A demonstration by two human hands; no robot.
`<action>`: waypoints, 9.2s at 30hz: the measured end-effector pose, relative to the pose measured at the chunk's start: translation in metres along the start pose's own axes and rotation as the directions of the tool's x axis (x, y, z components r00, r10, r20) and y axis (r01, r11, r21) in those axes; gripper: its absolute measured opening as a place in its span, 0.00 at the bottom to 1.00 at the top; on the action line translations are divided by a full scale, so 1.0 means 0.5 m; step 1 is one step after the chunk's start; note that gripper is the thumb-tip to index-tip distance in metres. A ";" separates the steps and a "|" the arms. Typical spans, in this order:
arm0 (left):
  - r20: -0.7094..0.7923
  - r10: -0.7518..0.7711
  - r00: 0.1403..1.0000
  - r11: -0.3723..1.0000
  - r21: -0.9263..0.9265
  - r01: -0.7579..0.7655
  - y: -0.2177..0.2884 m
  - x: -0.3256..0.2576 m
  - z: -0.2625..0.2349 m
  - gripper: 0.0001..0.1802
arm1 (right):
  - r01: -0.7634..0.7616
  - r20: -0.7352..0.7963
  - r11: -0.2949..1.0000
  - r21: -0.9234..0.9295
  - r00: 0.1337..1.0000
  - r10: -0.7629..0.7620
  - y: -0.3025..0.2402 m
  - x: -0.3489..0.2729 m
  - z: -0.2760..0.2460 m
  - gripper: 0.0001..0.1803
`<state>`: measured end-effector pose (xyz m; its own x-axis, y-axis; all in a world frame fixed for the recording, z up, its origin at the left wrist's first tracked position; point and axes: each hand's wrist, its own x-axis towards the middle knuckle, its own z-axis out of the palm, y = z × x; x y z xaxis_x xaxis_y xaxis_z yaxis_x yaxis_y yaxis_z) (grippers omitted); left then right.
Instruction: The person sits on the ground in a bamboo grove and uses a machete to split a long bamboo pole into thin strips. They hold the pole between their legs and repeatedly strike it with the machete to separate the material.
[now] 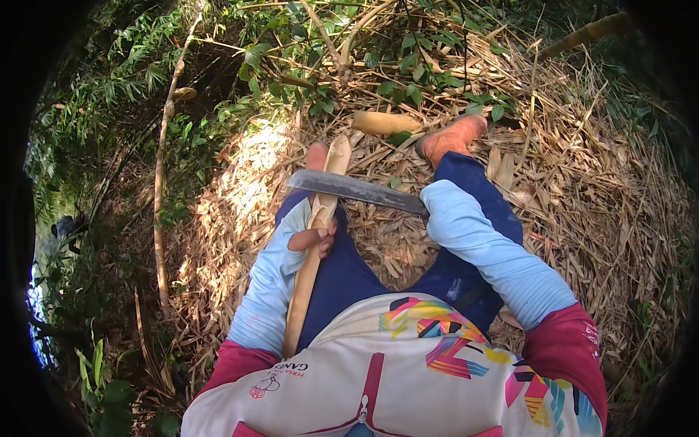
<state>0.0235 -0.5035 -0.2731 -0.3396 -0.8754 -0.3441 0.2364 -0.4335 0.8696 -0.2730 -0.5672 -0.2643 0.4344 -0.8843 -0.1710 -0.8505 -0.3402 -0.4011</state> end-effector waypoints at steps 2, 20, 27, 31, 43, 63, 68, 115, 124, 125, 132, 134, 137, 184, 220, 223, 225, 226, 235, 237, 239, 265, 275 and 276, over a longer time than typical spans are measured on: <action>0.002 0.046 0.999 0.999 -0.027 -0.046 0.007 0.001 0.010 0.43 | 0.005 -0.232 0.985 0.174 0.972 0.036 0.022 0.003 0.009 0.14; 0.035 0.041 0.999 0.999 -0.021 -0.040 -0.001 0.007 0.002 0.36 | 0.043 -0.112 0.998 -0.046 0.993 -0.048 0.013 0.020 -0.006 0.11; 0.025 0.068 0.997 0.997 -0.026 -0.067 0.006 0.013 0.012 0.43 | -0.117 -0.239 0.988 0.105 0.961 0.139 0.051 0.060 -0.011 0.10; 0.052 0.097 0.994 0.994 -0.062 -0.094 -0.002 0.006 0.006 0.44 | -0.303 -0.275 0.906 0.297 0.881 0.385 0.113 0.080 -0.038 0.09; 0.043 0.041 0.998 0.998 0.050 -0.043 0.031 0.006 0.039 0.53 | -0.023 -0.357 0.916 0.400 0.917 0.179 0.054 0.016 0.000 0.17; -0.043 0.052 0.998 0.989 0.137 -0.045 -0.005 0.013 0.026 0.15 | 0.245 -0.085 0.969 -0.024 0.966 -0.246 -0.116 0.078 0.030 0.07; 0.025 0.054 0.998 0.987 0.152 -0.057 -0.004 0.023 0.017 0.12 | 0.259 -0.135 0.965 -0.036 0.956 -0.261 -0.099 0.098 0.040 0.06; -0.074 0.057 0.996 0.976 0.214 -0.040 -0.012 0.026 0.021 0.25 | 0.251 -0.181 0.968 -0.022 0.951 -0.250 -0.112 0.088 0.016 0.06; -0.060 0.050 0.997 0.968 0.249 -0.034 -0.019 0.031 0.008 0.21 | 0.184 -0.042 0.980 -0.079 0.981 -0.187 -0.104 0.117 -0.005 0.10; -0.052 0.035 0.998 0.973 0.231 -0.022 -0.026 0.031 -0.001 0.25 | 0.189 -0.037 0.979 -0.072 0.981 -0.192 -0.109 0.118 -0.007 0.10; 0.036 0.061 0.997 0.988 0.138 -0.066 0.017 0.018 0.041 0.51 | 0.095 -0.447 0.978 0.186 0.894 -0.002 0.047 0.148 0.004 0.08; 0.026 0.046 0.999 0.990 0.131 -0.049 0.020 0.012 0.039 0.52 | 0.005 -0.373 0.970 0.243 0.924 0.089 0.070 0.148 -0.021 0.08; 0.020 0.032 0.999 0.997 0.067 -0.034 0.027 0.018 0.042 0.51 | -0.054 -0.433 0.979 0.199 0.891 0.138 0.050 0.153 0.005 0.09; -0.132 0.043 0.990 0.948 0.318 0.001 0.036 0.018 0.047 0.33 | -0.119 -0.142 0.935 0.335 0.974 0.175 0.069 -0.181 0.002 0.21; -0.036 0.579 0.814 0.719 0.494 -0.490 0.255 -0.070 0.158 0.34 | 0.148 0.017 0.588 0.795 0.964 -0.266 -0.131 -0.178 -0.014 0.33; -0.041 0.624 0.781 0.698 0.478 -0.533 0.257 -0.069 0.181 0.36 | 0.465 -0.314 0.492 0.736 0.878 -0.360 -0.124 -0.162 0.034 0.33; -0.093 0.626 0.774 0.696 0.515 -0.500 0.259 -0.071 0.183 0.35 | 0.429 -0.281 0.480 0.765 0.893 -0.351 -0.130 -0.163 0.040 0.33; -0.120 0.625 0.771 0.697 0.530 -0.483 0.258 -0.071 0.184 0.35 | 0.408 -0.261 0.476 0.779 0.902 -0.345 -0.134 -0.164 0.040 0.33; -0.095 0.621 0.778 0.758 0.326 -0.565 0.281 -0.067 0.197 0.41 | 0.472 -0.391 0.539 0.698 0.881 -0.265 -0.183 -0.152 0.048 0.32; -0.147 0.621 0.770 0.756 0.371 -0.538 0.279 -0.062 0.185 0.42 | 0.469 -0.385 0.514 0.718 0.883 -0.268 -0.193 -0.150 0.039 0.32; -0.158 0.663 0.732 0.714 0.428 -0.554 0.274 -0.055 0.178 0.41 | 0.487 -0.401 0.509 0.709 0.873 -0.276 -0.200 -0.146 0.038 0.32; -0.337 0.755 0.563 0.614 0.665 -0.426 0.225 0.021 0.042 0.23 | 0.381 -0.294 0.447 0.809 0.922 -0.252 -0.266 -0.097 0.024 0.32; -0.376 0.756 0.536 0.636 0.614 -0.466 0.209 0.031 0.032 0.19 | 0.275 -0.192 0.466 0.841 0.957 -0.219 -0.272 -0.106 0.004 0.33; -0.376 0.756 0.535 0.635 0.618 -0.463 0.208 0.029 0.036 0.19 | 0.255 -0.171 0.464 0.849 0.961 -0.216 -0.273 -0.108 -0.002 0.33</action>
<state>0.0269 -0.5574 -0.1811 0.3391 -0.8770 0.3403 -0.2550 0.2624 0.9306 -0.1809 -0.4734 -0.1994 0.5504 -0.8314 0.0761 -0.0319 -0.1120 -0.9932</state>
